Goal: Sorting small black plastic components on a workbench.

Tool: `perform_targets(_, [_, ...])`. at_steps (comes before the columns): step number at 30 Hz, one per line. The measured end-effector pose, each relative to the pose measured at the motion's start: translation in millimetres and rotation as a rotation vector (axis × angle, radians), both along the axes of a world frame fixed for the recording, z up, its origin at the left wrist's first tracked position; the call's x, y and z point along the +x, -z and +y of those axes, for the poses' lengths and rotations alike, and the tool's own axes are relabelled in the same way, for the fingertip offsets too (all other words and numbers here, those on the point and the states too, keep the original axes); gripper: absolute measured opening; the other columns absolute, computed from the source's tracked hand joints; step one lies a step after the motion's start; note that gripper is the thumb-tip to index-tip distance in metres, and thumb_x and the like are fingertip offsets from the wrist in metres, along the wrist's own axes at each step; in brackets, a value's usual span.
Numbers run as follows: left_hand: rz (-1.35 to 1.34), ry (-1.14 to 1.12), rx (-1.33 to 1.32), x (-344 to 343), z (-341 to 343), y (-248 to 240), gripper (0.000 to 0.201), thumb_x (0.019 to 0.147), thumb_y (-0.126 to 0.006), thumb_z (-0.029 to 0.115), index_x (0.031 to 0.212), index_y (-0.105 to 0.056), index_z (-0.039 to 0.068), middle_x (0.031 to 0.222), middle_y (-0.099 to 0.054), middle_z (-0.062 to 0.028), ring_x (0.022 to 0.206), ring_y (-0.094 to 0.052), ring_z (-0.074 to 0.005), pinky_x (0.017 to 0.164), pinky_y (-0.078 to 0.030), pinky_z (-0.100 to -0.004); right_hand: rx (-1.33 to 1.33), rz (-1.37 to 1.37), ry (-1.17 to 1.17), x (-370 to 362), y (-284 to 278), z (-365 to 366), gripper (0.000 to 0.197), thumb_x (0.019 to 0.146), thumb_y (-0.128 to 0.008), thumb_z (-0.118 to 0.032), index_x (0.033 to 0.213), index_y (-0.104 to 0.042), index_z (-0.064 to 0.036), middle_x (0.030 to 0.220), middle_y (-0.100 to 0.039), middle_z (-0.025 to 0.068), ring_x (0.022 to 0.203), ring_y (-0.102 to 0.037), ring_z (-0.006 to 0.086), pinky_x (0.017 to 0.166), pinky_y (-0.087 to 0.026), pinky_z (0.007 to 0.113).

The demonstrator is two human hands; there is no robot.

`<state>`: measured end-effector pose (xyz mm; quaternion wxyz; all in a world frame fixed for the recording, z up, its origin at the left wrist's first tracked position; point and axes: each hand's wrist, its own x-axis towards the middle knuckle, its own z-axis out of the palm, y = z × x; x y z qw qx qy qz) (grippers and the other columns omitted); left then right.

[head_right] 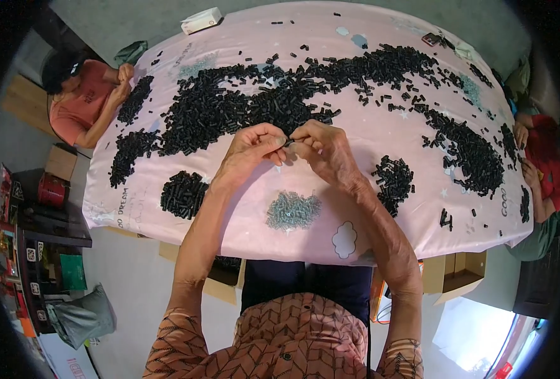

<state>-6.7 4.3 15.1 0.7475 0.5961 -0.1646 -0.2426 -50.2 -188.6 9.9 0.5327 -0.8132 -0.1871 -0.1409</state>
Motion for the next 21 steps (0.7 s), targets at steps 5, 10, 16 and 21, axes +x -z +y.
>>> perform_targets(5, [-0.051,0.004,-0.027,-2,0,-3,0.014,0.089,-0.060,0.004,0.101,-0.063,-0.003,0.079,-0.067,-0.0119,0.070,-0.065,-0.0148,0.064,-0.054,-0.0243,0.242,0.197,-0.070,-3,-6,1,0.006,0.087,-0.063,-0.002,0.089,-0.063,0.0034,0.077,-0.063,0.0038,0.063,-0.053,0.0060,0.056,-0.045,0.021])
perform_targets(10, [-0.198,-0.013,-0.100,-7,-6,1,0.018,0.086,-0.061,-0.001,0.104,-0.064,-0.002,0.080,-0.067,-0.0085,0.071,-0.063,-0.0106,0.065,-0.051,-0.0209,0.293,0.265,-0.087,-2,-4,-3,0.007,0.089,-0.062,-0.005,0.088,-0.064,0.0016,0.076,-0.064,0.0027,0.063,-0.054,0.0055,0.056,-0.046,0.020])
perform_targets(16, [-0.184,-0.146,0.004,-9,-12,-4,0.012,0.085,-0.062,-0.003,0.097,-0.066,-0.002,0.075,-0.066,-0.0054,0.064,-0.059,-0.0071,0.060,-0.049,-0.0207,0.291,0.336,-0.102,-6,-9,-8,0.010,0.086,-0.064,-0.009,0.088,-0.064,0.0008,0.076,-0.063,0.0024,0.062,-0.054,0.0057,0.055,-0.045,0.021])
perform_targets(21, [-0.202,-0.277,-0.015,6,6,8,0.011,0.085,-0.064,-0.002,0.095,-0.067,-0.001,0.077,-0.066,-0.0048,0.066,-0.058,-0.0072,0.062,-0.049,-0.0211,-0.117,0.566,-0.365,-7,-18,-2,0.020,0.073,-0.072,-0.009,0.091,-0.066,-0.0007,0.072,-0.059,0.0018,0.060,-0.052,0.0072,0.055,-0.042,0.021])
